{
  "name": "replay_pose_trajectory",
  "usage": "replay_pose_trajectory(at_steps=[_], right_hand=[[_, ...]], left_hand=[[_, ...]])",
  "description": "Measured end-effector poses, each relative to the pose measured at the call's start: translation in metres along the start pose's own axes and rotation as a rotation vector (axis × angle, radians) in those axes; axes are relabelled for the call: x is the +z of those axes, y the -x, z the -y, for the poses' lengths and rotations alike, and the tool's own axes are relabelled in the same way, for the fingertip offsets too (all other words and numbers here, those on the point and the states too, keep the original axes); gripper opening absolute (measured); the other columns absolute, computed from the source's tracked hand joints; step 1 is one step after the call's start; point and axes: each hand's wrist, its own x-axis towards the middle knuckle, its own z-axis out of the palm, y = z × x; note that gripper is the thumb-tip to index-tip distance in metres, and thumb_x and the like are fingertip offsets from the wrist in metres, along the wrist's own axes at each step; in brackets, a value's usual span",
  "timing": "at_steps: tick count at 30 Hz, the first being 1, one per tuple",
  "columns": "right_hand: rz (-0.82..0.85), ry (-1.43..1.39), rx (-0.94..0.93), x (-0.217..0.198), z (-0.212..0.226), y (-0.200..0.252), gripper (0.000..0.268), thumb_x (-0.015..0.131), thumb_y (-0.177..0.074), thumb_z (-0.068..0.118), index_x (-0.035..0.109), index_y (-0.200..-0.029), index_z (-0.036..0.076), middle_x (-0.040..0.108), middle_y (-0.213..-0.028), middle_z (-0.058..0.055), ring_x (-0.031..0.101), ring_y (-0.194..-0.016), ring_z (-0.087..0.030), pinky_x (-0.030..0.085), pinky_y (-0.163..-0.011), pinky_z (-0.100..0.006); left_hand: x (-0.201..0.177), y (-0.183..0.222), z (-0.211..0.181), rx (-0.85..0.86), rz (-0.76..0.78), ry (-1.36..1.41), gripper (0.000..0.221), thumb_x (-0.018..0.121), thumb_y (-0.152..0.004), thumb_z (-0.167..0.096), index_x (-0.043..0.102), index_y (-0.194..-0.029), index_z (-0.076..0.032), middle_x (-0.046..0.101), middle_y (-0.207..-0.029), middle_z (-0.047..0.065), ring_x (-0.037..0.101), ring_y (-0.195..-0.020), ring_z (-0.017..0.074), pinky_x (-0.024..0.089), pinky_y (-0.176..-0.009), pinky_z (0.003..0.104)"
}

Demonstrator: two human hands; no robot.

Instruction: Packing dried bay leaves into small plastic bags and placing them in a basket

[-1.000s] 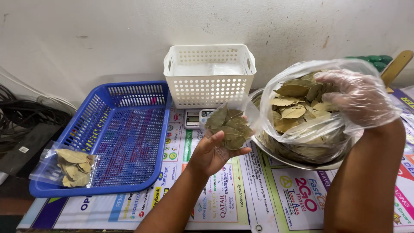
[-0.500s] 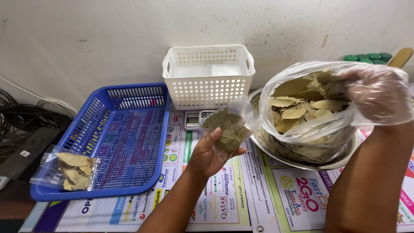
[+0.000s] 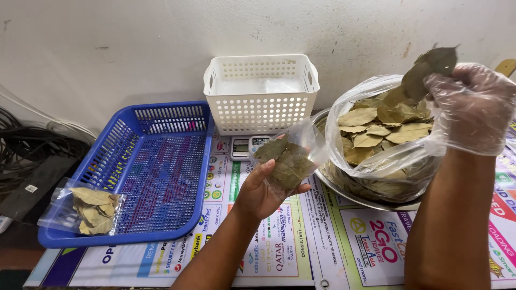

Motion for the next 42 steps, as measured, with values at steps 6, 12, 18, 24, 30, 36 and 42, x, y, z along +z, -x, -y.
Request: replay_pose_trajectory(at_steps=[6,12,18,24,30,36,42], right_hand=[[0.158,-0.487,-0.032,0.029,0.073,0.079,0.030,0.070,-0.105,-0.003,0.059,-0.084,0.016,0.068,-0.090,-0.005,0.069,-0.070,-0.013,0.061,-0.057,-0.021],[0.449,-0.249,-0.013,0.063,0.076,0.096,0.007,0.073,-0.095,0.005,0.068,-0.098,0.002,0.069,-0.081,-0.012,0.065,-0.069,-0.018,0.055,-0.064,-0.025],[0.583,-0.289,-0.050,0.093,0.068,0.111,0.019,0.082,-0.085,0.010,0.069,-0.091,-0.002,0.069,-0.079,-0.021,0.065,-0.071,-0.023,0.052,-0.069,-0.033],[0.787,-0.172,0.199,0.105,0.071,0.120,0.016,0.081,-0.088,0.007,0.073,-0.090,-0.006,0.073,-0.079,-0.027,0.068,-0.071,-0.032,0.054,-0.075,-0.039],[0.959,0.127,0.155,0.100,0.092,0.124,0.035,0.077,-0.090,0.025,0.079,-0.110,-0.004,0.080,-0.092,-0.027,0.073,-0.084,-0.033,0.059,-0.082,-0.042],[0.744,0.143,0.013,0.085,0.091,0.110,0.028,0.074,-0.095,0.024,0.078,-0.110,0.002,0.076,-0.089,-0.022,0.070,-0.092,-0.033,0.055,-0.089,-0.045],[0.739,0.072,0.039,0.100,0.081,0.124,0.018,0.073,-0.095,0.017,0.081,-0.102,0.003,0.078,-0.085,-0.020,0.072,-0.085,-0.025,0.058,-0.083,-0.039]], left_hand=[[0.000,0.001,-0.001,0.019,0.020,0.058,0.055,0.057,-0.104,-0.015,0.040,-0.156,-0.024,0.041,-0.161,0.025,0.041,-0.142,0.0586,0.055,-0.097,0.063],[0.000,0.002,-0.002,0.043,0.033,0.027,0.060,0.058,-0.101,-0.014,0.039,-0.156,-0.025,0.041,-0.159,0.027,0.042,-0.141,0.0599,0.054,-0.097,0.064],[0.003,0.000,0.000,0.107,0.122,-0.062,0.074,0.048,-0.100,-0.012,0.019,-0.167,-0.027,0.042,-0.158,0.024,0.047,-0.139,0.0468,0.043,-0.107,0.072],[0.010,0.001,0.002,0.102,0.083,-0.077,0.078,0.049,-0.098,-0.001,0.022,-0.167,-0.026,0.044,-0.157,0.022,0.052,-0.134,0.0462,0.045,-0.104,0.071],[0.005,-0.002,0.005,0.086,0.066,-0.102,0.074,0.050,-0.099,0.001,0.027,-0.165,-0.024,0.051,-0.150,0.025,0.057,-0.128,0.0462,0.047,-0.101,0.072],[0.010,-0.001,0.002,0.092,0.087,-0.086,0.074,0.051,-0.099,0.000,0.028,-0.165,-0.026,0.050,-0.152,0.024,0.055,-0.130,0.0480,0.049,-0.101,0.071],[0.013,-0.001,0.006,0.068,0.100,-0.092,0.082,0.056,-0.096,-0.001,0.022,-0.167,-0.024,0.046,-0.155,0.024,0.054,-0.130,0.0490,0.047,-0.099,0.073]])
